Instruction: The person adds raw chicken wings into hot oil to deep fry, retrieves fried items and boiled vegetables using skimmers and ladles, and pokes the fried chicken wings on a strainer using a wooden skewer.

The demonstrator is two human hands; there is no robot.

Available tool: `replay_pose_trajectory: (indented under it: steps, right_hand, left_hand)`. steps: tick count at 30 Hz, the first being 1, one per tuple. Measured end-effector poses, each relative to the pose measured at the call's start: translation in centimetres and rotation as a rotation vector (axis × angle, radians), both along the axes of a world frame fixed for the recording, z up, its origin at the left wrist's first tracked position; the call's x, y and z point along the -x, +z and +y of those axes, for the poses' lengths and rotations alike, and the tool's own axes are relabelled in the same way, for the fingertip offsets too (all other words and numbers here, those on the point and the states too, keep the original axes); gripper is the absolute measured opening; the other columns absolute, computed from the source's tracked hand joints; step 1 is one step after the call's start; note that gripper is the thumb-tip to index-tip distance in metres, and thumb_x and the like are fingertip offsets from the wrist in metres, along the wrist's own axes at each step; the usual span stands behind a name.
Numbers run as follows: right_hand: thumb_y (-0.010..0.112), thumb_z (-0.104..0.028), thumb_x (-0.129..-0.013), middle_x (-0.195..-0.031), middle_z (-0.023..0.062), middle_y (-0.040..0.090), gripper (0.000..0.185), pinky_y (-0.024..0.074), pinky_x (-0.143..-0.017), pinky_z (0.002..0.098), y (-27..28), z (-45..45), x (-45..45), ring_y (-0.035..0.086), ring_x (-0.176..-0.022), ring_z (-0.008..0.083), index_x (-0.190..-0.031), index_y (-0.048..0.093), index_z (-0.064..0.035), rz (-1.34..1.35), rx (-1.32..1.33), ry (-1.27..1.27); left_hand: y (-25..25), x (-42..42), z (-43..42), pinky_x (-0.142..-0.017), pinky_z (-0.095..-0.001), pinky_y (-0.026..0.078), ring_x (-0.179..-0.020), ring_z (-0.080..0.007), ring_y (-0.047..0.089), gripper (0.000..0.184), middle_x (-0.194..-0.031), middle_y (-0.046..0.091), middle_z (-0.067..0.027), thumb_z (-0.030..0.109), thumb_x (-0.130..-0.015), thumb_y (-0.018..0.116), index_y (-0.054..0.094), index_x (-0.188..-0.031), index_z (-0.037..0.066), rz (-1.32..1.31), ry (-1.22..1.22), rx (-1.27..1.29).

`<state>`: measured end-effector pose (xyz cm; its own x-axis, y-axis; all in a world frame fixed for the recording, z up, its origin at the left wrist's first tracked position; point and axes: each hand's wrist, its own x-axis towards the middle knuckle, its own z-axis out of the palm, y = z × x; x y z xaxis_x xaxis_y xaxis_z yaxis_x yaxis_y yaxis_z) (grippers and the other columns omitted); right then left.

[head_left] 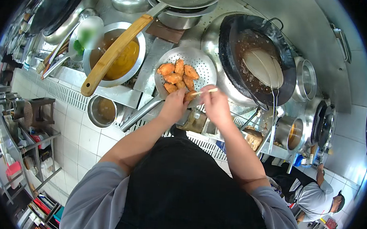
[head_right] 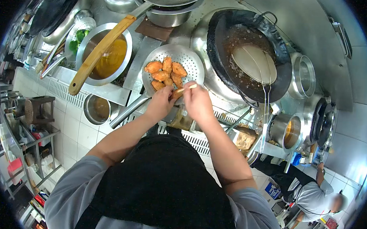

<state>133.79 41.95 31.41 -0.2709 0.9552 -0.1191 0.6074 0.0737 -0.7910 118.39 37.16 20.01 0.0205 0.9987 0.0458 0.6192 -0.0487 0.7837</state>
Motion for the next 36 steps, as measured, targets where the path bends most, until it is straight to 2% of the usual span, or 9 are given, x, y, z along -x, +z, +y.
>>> replay_pose_trajectory:
  steps: [1, 2, 5, 6, 10, 17, 20, 28, 36]
  right_hand:
    - [0.053, -0.015, -0.096, -0.074, 0.0218, 0.065, 0.015, 0.0516, -0.070, 0.0475, 1.1, 0.2, -0.1, 0.064, -0.073, 0.0431, -0.096, 0.061, -0.0019, 0.072, 0.062, -0.087]
    - [0.052, -0.014, -0.099, -0.076, 0.0128, 0.068, 0.017, 0.0535, -0.061, 0.0326, 1.2, 1.0, -0.4, 0.068, -0.065, 0.0195, -0.100, 0.062, 0.0002, -0.041, -0.111, -0.013]
    - [0.053, -0.014, -0.099, -0.075, 0.0123, 0.068, 0.017, 0.0535, -0.061, 0.0322, -0.8, 2.6, -0.2, 0.068, -0.064, 0.0187, -0.099, 0.062, 0.0004, -0.062, -0.249, 0.021]
    - [0.053, -0.014, -0.096, -0.082, 0.0237, 0.065, 0.015, 0.0507, -0.071, 0.0475, -0.7, 2.7, 0.4, 0.064, -0.076, 0.0426, -0.095, 0.060, -0.0009, -0.020, -0.148, -0.009]
    - [0.053, -0.016, -0.096, -0.084, 0.0258, 0.066, 0.017, 0.0511, -0.076, 0.0491, -2.7, 2.8, 1.4, 0.064, -0.079, 0.0434, -0.098, 0.061, -0.0010, -0.207, -0.176, 0.062]
    - [0.053, -0.017, -0.096, -0.086, 0.0255, 0.066, 0.018, 0.0507, -0.075, 0.0496, 1.3, 2.8, 2.3, 0.064, -0.082, 0.0433, -0.098, 0.061, -0.0015, -0.115, -0.191, 0.079]
    - [0.053, -0.016, -0.096, -0.087, 0.0259, 0.065, 0.017, 0.0503, -0.075, 0.0498, -0.6, 2.6, 3.1, 0.063, -0.082, 0.0440, -0.098, 0.060, -0.0016, -0.120, -0.198, 0.090]
    - [0.052, -0.017, -0.096, -0.089, 0.0264, 0.066, 0.019, 0.0508, -0.077, 0.0496, -1.8, 2.5, 2.5, 0.063, -0.083, 0.0446, -0.102, 0.061, -0.0003, -0.037, -0.171, 0.096]
    - [0.053, -0.017, -0.096, -0.088, 0.0259, 0.066, 0.020, 0.0513, -0.076, 0.0486, -3.4, 2.0, 3.2, 0.064, -0.082, 0.0439, -0.100, 0.061, 0.0000, -0.119, -0.119, 0.076]
  left_hand:
    - [0.1, 0.1, -0.2, -0.081, -0.0456, 0.050, -0.090, -0.0362, 0.063, 0.036, -0.094, 0.064, -0.0178, 0.007, -0.080, 0.071, 0.054, -0.112, 0.001, 0.001, 0.004, 0.009]
    - [0.2, 0.1, -0.3, -0.080, -0.0450, 0.050, -0.091, -0.0355, 0.063, 0.036, -0.094, 0.064, -0.0177, 0.007, -0.080, 0.071, 0.054, -0.112, 0.001, -0.022, 0.012, 0.020]
    - [0.9, 0.6, 0.0, -0.079, -0.0433, 0.051, -0.090, -0.0338, 0.064, 0.035, -0.093, 0.064, -0.0171, 0.005, -0.080, 0.070, 0.055, -0.111, 0.002, -0.059, 0.039, 0.011]
    - [0.9, 1.0, -0.2, -0.078, -0.0421, 0.051, -0.089, -0.0327, 0.064, 0.034, -0.092, 0.064, -0.0166, 0.004, -0.080, 0.070, 0.055, -0.111, 0.002, -0.075, 0.065, 0.008]
    - [1.5, 3.0, 0.0, -0.074, -0.0406, 0.052, -0.082, -0.0304, 0.064, 0.029, -0.090, 0.064, -0.0136, 0.000, -0.080, 0.068, 0.057, -0.106, 0.002, -0.048, 0.146, -0.011]
    - [1.2, 4.3, 0.3, -0.076, -0.0447, 0.050, -0.082, -0.0328, 0.062, 0.026, -0.087, 0.062, -0.0129, 0.001, -0.078, 0.068, 0.058, -0.102, 0.003, 0.102, 0.169, -0.181]
    - [1.2, 3.7, 0.6, -0.077, -0.0463, 0.048, -0.084, -0.0345, 0.061, 0.026, -0.087, 0.062, -0.0131, 0.002, -0.078, 0.067, 0.059, -0.102, 0.004, 0.072, 0.165, -0.145]
    - [2.8, 3.0, 1.9, -0.086, -0.0474, 0.047, -0.099, -0.0362, 0.058, 0.027, -0.102, 0.061, -0.0147, 0.005, -0.081, 0.063, 0.061, -0.108, 0.004, 0.167, 0.149, -0.145]
    - [1.3, 4.4, 1.6, -0.088, -0.0463, 0.047, -0.102, -0.0373, 0.059, 0.030, -0.108, 0.061, -0.0160, 0.005, -0.081, 0.062, 0.061, -0.111, 0.005, 0.193, 0.181, -0.091]
